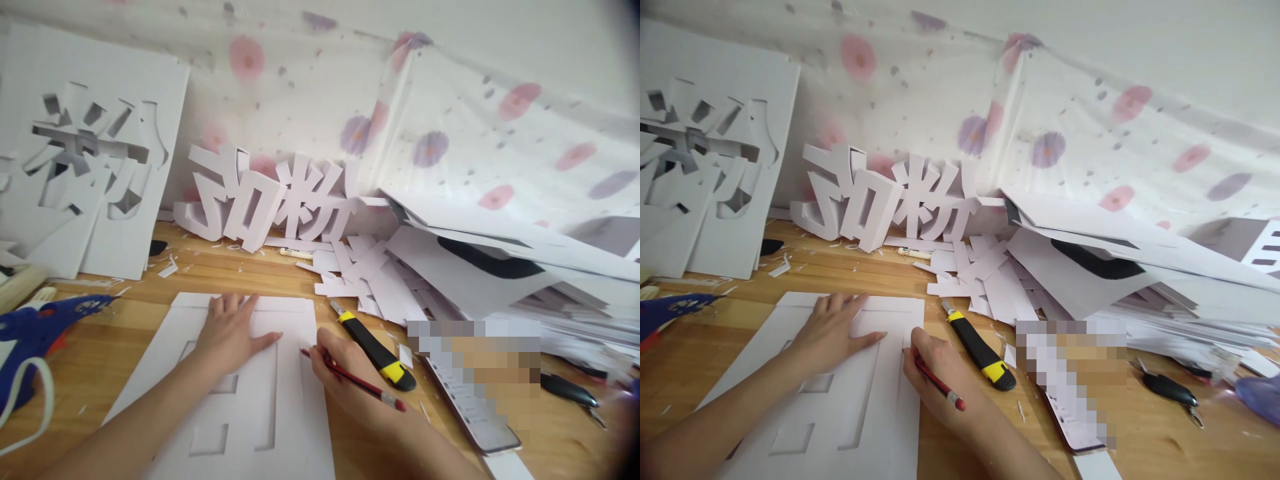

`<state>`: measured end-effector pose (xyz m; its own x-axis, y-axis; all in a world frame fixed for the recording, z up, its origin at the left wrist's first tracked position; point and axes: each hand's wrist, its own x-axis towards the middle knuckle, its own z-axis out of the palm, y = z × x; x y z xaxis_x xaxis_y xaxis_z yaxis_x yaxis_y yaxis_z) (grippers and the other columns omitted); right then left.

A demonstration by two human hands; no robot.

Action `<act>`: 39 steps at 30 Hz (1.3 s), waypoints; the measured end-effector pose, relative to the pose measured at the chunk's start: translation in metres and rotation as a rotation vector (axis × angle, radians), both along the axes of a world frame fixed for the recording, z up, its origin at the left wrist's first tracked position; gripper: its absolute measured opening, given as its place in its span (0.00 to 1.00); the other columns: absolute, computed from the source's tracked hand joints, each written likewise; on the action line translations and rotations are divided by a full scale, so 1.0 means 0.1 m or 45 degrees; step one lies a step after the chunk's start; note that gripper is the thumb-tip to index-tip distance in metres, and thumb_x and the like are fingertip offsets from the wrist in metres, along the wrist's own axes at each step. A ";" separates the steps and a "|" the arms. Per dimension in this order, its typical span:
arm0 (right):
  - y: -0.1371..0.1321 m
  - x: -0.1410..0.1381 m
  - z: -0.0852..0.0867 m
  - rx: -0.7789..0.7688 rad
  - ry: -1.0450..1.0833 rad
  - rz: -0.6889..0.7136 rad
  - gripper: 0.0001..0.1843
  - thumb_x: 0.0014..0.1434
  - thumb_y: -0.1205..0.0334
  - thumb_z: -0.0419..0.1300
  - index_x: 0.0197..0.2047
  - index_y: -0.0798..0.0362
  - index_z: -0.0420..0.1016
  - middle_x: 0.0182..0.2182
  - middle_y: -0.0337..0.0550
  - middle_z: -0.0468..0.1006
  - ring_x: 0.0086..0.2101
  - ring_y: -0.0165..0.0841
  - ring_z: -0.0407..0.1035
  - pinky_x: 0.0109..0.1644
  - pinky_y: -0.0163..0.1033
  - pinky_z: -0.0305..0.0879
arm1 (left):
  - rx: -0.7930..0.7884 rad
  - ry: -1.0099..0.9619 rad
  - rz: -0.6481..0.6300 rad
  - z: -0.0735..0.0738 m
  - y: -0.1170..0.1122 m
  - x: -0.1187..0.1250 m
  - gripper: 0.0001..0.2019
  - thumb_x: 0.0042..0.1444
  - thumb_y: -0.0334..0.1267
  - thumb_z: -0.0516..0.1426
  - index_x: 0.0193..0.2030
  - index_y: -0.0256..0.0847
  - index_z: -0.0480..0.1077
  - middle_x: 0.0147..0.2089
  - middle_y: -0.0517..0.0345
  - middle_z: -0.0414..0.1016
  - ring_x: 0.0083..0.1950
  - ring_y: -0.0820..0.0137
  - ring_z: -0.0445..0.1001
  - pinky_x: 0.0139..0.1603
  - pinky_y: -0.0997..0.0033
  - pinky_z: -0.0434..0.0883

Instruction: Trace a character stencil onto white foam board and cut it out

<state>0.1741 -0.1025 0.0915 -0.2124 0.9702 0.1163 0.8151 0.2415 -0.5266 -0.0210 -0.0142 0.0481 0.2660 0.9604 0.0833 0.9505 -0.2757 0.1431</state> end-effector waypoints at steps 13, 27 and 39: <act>-0.05 -0.01 -0.17 0.217 0.060 0.112 0.09 0.63 0.59 0.46 0.40 0.50 0.65 0.28 0.40 0.74 0.28 0.31 0.68 0.32 0.35 0.61 | -0.005 -0.004 0.021 -0.02 0.00 0.00 0.44 0.43 0.69 0.46 0.60 0.38 0.58 0.54 0.41 0.62 0.55 0.47 0.57 0.53 0.55 0.53; -0.10 -0.15 -0.34 0.305 -0.209 0.451 0.15 0.64 0.63 0.45 0.26 0.51 0.61 0.28 0.42 0.73 0.37 0.35 0.66 0.45 0.39 0.63 | 0.044 0.030 0.000 -0.04 0.02 0.00 0.42 0.45 0.67 0.46 0.60 0.38 0.59 0.55 0.41 0.61 0.55 0.47 0.56 0.54 0.54 0.52; -0.10 -0.16 -0.47 0.430 -0.170 0.382 0.06 0.63 0.67 0.45 0.37 0.53 0.62 0.30 0.46 0.75 0.36 0.36 0.69 0.52 0.44 0.60 | 0.267 -0.234 -0.253 -0.12 -0.01 -0.02 0.30 0.52 0.55 0.52 0.57 0.38 0.62 0.56 0.45 0.62 0.59 0.55 0.56 0.59 0.56 0.55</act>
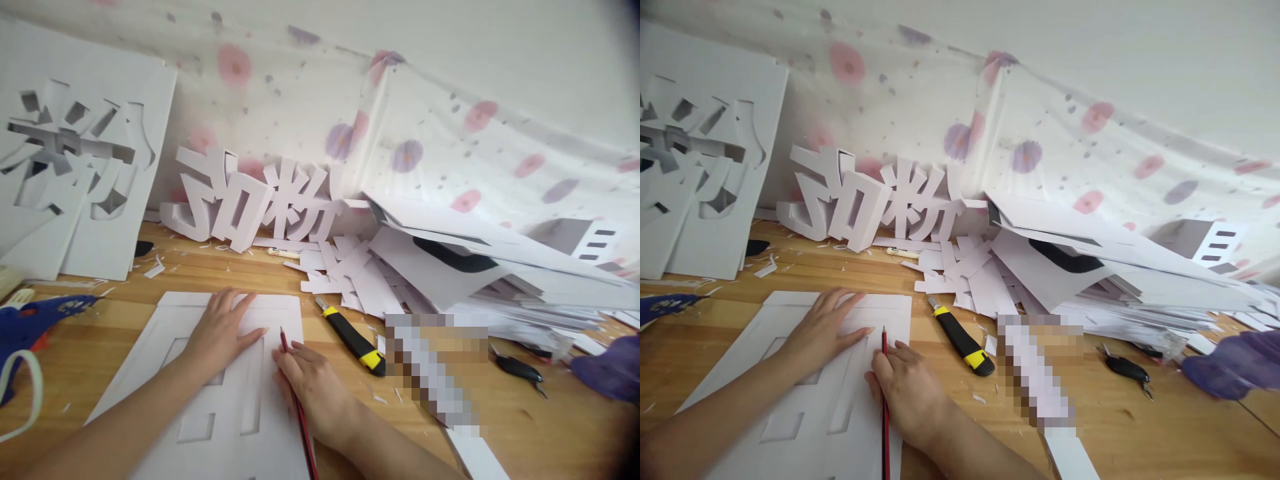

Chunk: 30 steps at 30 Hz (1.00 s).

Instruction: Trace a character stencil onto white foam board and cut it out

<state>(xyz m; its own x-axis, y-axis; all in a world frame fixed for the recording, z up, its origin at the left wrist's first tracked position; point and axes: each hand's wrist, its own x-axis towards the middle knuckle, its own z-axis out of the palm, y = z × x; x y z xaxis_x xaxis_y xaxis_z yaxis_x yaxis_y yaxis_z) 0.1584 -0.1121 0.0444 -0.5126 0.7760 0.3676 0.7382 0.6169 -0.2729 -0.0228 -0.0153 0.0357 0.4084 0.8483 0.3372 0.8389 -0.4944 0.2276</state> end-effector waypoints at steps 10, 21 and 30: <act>0.04 -0.01 0.02 -0.040 0.019 -0.028 0.08 0.62 0.68 0.43 0.34 0.53 0.61 0.26 0.43 0.72 0.29 0.33 0.68 0.43 0.39 0.64 | -0.458 0.119 -0.451 0.14 -0.42 -0.03 0.33 0.52 0.49 0.53 0.64 0.44 0.51 0.68 0.56 0.42 0.68 0.61 0.39 0.65 0.55 0.48; 0.01 -0.02 0.00 -0.045 0.118 -0.033 0.09 0.62 0.70 0.43 0.38 0.55 0.63 0.30 0.46 0.74 0.33 0.35 0.69 0.43 0.41 0.65 | -0.538 0.093 -0.560 0.14 -0.50 -0.01 0.46 0.44 0.58 0.58 0.65 0.40 0.45 0.68 0.51 0.42 0.67 0.61 0.42 0.66 0.55 0.46; -0.01 0.05 -0.07 -0.073 0.352 -0.106 0.08 0.63 0.64 0.45 0.40 0.51 0.64 0.32 0.41 0.76 0.35 0.33 0.71 0.51 0.45 0.61 | -0.621 0.213 -0.499 0.19 -0.53 0.01 0.54 0.39 0.65 0.57 0.66 0.34 0.42 0.68 0.50 0.37 0.68 0.60 0.39 0.66 0.58 0.44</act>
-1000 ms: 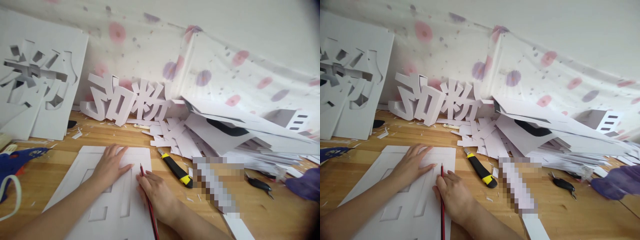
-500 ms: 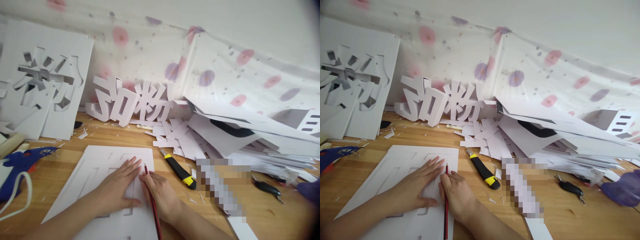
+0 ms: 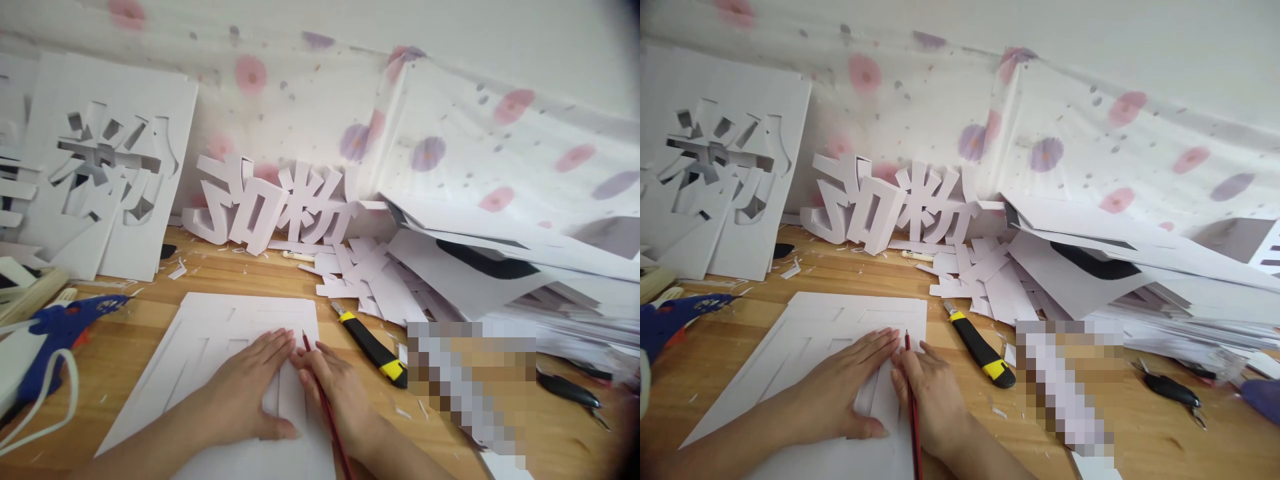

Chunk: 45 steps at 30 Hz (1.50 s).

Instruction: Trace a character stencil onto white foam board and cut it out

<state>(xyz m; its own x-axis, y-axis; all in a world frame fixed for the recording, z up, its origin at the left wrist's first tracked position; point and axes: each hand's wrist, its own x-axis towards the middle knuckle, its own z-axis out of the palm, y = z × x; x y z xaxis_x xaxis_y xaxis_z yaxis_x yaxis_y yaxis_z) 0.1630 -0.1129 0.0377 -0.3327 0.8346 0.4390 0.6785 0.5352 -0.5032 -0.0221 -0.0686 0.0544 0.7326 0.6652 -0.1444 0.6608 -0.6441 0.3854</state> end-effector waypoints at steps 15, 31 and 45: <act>0.24 0.14 0.03 -0.276 0.664 -0.420 0.22 0.63 0.48 0.43 0.27 0.52 0.67 0.22 0.39 0.68 0.26 0.32 0.65 0.31 0.35 0.62 | -0.031 0.118 0.006 0.06 0.00 0.04 0.51 0.43 0.64 0.54 0.67 0.38 0.39 0.69 0.53 0.33 0.68 0.60 0.36 0.66 0.57 0.44; 0.09 0.09 0.15 -0.265 0.231 -0.338 0.20 0.63 0.54 0.42 0.23 0.51 0.59 0.23 0.40 0.67 0.26 0.32 0.62 0.31 0.36 0.56 | -0.022 0.127 -0.001 0.08 0.01 0.06 0.50 0.43 0.65 0.54 0.66 0.35 0.42 0.69 0.51 0.36 0.68 0.60 0.37 0.66 0.56 0.44; -0.47 0.02 0.20 -0.181 0.128 -0.314 0.19 0.65 0.60 0.42 0.22 0.51 0.57 0.21 0.38 0.67 0.23 0.29 0.62 0.26 0.34 0.53 | 0.068 0.040 -0.030 0.02 0.00 0.03 0.50 0.42 0.68 0.51 0.66 0.36 0.45 0.68 0.49 0.39 0.68 0.61 0.40 0.66 0.57 0.45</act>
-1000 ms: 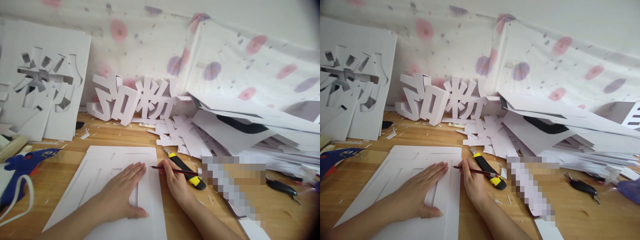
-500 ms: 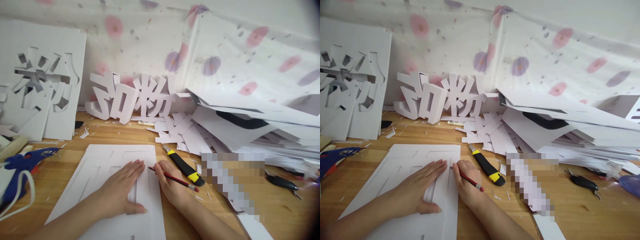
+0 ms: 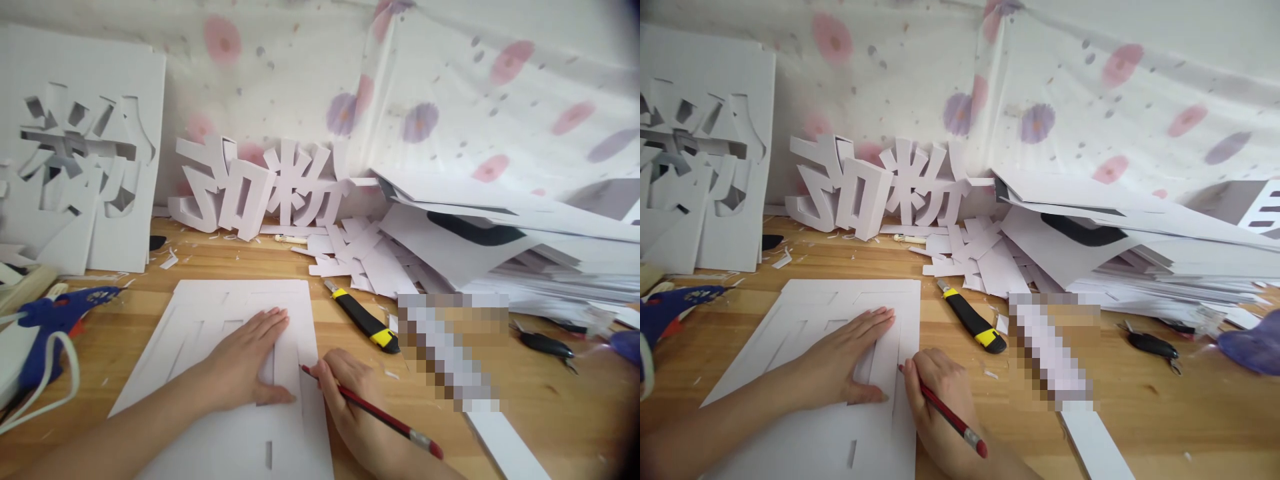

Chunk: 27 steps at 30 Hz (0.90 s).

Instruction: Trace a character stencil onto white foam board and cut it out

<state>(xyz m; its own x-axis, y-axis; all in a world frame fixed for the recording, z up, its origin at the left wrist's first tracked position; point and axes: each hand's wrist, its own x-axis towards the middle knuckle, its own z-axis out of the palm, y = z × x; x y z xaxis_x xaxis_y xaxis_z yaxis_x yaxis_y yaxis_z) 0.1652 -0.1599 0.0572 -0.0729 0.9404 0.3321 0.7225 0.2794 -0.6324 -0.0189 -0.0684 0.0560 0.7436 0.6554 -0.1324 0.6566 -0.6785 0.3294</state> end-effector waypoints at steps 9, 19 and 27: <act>-0.22 0.04 -0.11 0.087 0.080 0.094 0.18 0.65 0.62 0.42 0.25 0.52 0.63 0.21 0.37 0.66 0.24 0.28 0.62 0.27 0.33 0.53 | 0.002 -0.015 -0.007 -0.01 0.01 0.00 0.51 0.41 0.69 0.51 0.65 0.35 0.45 0.68 0.50 0.40 0.68 0.60 0.40 0.66 0.59 0.44; -0.30 0.05 -0.27 0.369 0.094 0.248 0.19 0.63 0.65 0.40 0.22 0.51 0.59 0.16 0.38 0.63 0.20 0.28 0.59 0.23 0.34 0.52 | -0.011 0.110 -0.036 0.04 0.01 0.03 0.53 0.42 0.70 0.49 0.66 0.30 0.43 0.69 0.47 0.37 0.68 0.61 0.37 0.66 0.59 0.42; -0.37 0.04 -0.13 0.292 0.112 0.208 0.22 0.64 0.62 0.40 0.20 0.50 0.62 0.14 0.39 0.65 0.18 0.30 0.63 0.23 0.36 0.59 | 0.008 0.084 -0.043 0.01 0.01 0.03 0.52 0.43 0.69 0.49 0.65 0.31 0.43 0.69 0.46 0.38 0.68 0.61 0.37 0.66 0.60 0.40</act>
<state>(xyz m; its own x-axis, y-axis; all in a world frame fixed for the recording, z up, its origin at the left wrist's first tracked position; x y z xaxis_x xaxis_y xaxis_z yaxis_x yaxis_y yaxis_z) 0.1692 -0.1971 0.0441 -0.1784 0.8181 0.5466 0.6014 0.5304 -0.5975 -0.0157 -0.0674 0.0571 0.7552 0.6310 -0.1775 0.6534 -0.7026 0.2820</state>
